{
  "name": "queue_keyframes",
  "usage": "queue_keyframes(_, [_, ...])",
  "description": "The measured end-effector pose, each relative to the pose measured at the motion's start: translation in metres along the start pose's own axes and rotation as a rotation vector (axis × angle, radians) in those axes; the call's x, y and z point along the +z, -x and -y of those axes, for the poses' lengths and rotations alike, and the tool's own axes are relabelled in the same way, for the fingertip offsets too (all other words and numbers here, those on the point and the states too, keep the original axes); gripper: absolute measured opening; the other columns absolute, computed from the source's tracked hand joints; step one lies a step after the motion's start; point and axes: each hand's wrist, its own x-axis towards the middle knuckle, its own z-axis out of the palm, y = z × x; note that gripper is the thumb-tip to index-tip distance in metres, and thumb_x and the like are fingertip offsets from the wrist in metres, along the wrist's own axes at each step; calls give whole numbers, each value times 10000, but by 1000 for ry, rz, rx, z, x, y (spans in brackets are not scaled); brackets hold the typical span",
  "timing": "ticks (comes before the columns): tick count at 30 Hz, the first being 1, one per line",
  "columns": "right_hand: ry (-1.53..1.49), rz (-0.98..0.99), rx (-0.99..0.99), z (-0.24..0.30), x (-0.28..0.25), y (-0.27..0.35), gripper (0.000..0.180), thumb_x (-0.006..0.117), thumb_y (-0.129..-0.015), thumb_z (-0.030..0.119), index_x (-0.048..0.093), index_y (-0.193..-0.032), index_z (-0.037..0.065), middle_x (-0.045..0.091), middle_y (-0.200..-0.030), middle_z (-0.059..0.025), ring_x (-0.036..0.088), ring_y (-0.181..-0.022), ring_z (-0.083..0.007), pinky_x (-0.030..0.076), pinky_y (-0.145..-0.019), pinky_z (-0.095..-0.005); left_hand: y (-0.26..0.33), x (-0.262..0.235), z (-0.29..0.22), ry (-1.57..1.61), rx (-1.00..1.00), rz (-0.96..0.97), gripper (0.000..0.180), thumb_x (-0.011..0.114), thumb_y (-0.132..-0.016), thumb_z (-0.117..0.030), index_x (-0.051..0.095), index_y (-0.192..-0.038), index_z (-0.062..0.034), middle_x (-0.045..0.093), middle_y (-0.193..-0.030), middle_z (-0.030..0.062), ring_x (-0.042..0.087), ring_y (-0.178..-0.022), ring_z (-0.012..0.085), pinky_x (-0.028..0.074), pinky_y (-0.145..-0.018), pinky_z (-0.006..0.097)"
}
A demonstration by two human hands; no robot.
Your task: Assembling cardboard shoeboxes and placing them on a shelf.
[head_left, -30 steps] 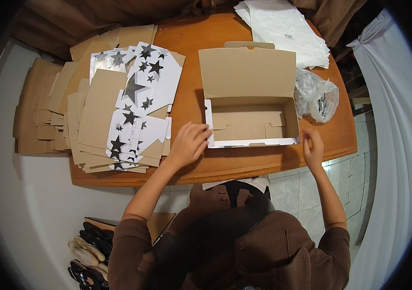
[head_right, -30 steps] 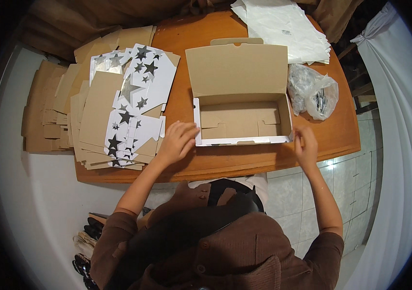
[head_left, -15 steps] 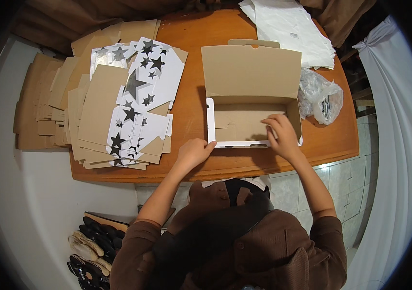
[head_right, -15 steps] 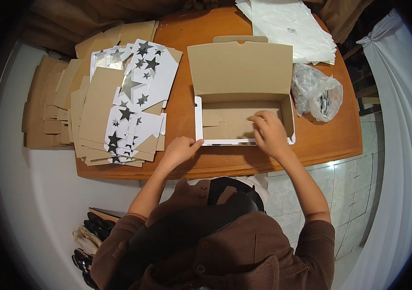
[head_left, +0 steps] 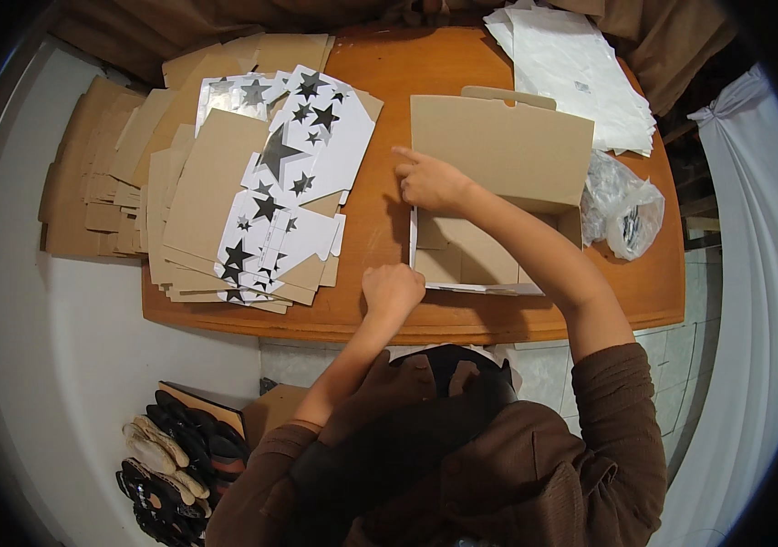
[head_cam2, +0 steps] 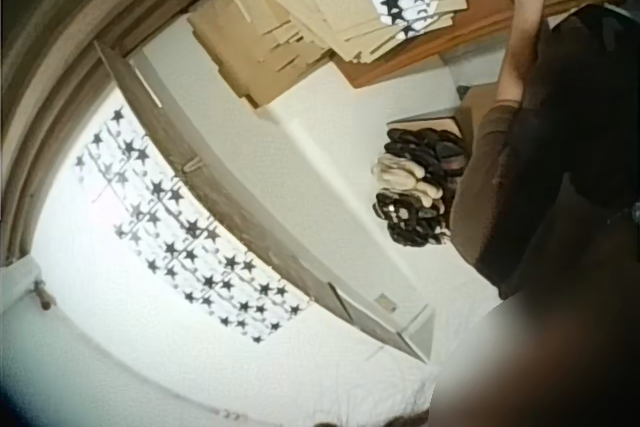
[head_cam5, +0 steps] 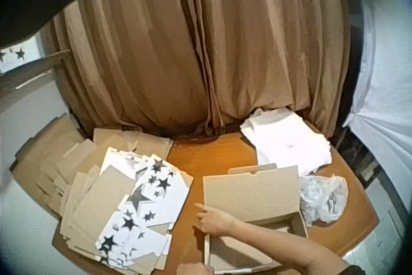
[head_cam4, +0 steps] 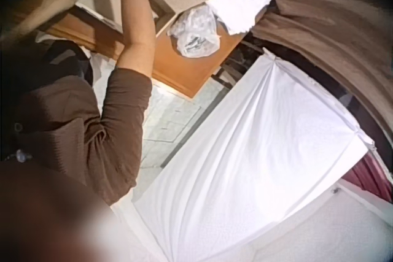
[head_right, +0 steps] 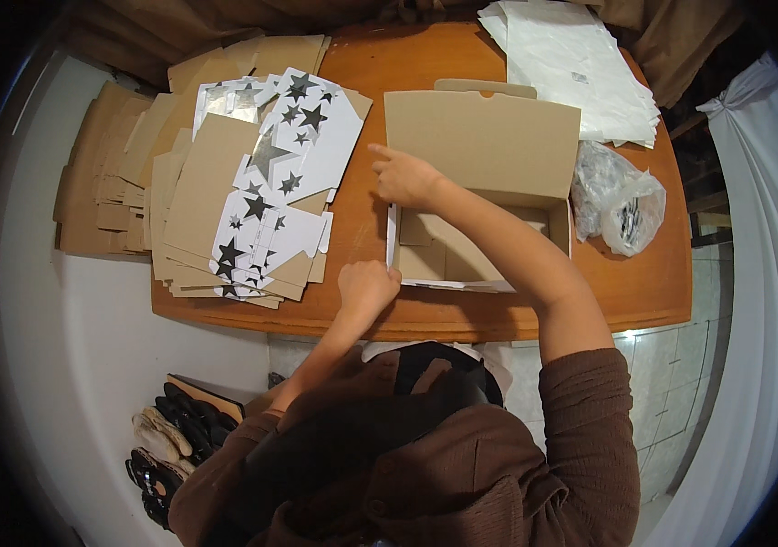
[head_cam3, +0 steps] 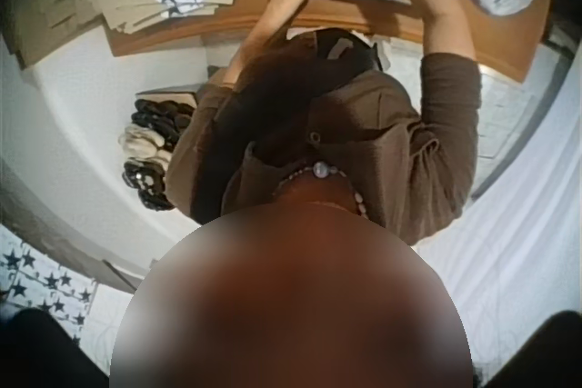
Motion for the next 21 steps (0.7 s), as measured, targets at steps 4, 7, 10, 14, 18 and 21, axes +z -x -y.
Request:
queue_keyframes(4, [26, 18, -88, -3, 9, -7, 177, 531, -725, 130, 692, -652, 125, 660, -705, 18, 589, -942, -142, 159, -1154, -419, 0, 2, 1, -13, 15, -31, 334, 533, -772, -263, 671, -608, -6, 616, -605, 208, 611, -568, 353, 453, -608, 448])
queue_keyframes(7, [33, 17, -82, -2, 11, -7, 249, 516, -851, 207, 693, -678, 183, 673, -744, 29, 598, -982, -160, 128, -1151, -419, 1, -1, -2, -5, 2, -28, 334, 530, -771, -260, 669, -610, -2, 617, -610, 213, 620, -589, 361, 463, -621, 455])
queue_keyframes(10, [53, -9, -55, 1, 11, -5, 250, 492, -876, 243, 709, -788, 155, 687, -897, -2, 536, -1130, -164, 113, -1152, -427, 4, -3, 3, 6, -30, -44, 346, 526, -775, -270, 668, -615, 3, 614, -609, 217, 627, -608, 369, 475, -615, 462])
queue_keyframes(14, [-36, -263, -16, 8, 20, 31, 221, 528, -858, 200, 672, -1010, 132, 601, -1176, -62, 419, -1266, -189, 147, -1141, -451, 9, -1, 0, 43, -64, -87, 455, 552, -792, -385, 649, -585, 9, 610, -600, 218, 631, -618, 375, 484, -602, 465])
queue_keyframes(18, [-343, -369, 231, 4, 0, 116, 417, 580, -767, 63, 567, -1179, 127, 429, -1353, -121, 347, -1314, -259, 235, -1106, -480, 22, -13, -18, -19, -125, -290, 578, 554, -791, -567, 643, -796, 4, 615, -657, 192, 606, -653, 372, 460, -648, 448])
queue_keyframes(21, [-392, -382, 302, -6, -14, 194, 439, 587, -725, 30, 562, -1157, 105, 473, -1287, -143, 404, -1258, -303, 319, -1058, -466, 36, -8, -41, -37, -28, -519, 471, 604, -806, -466, 611, -963, -22, 613, -814, 153, 568, -771, 322, 419, -757, 418])
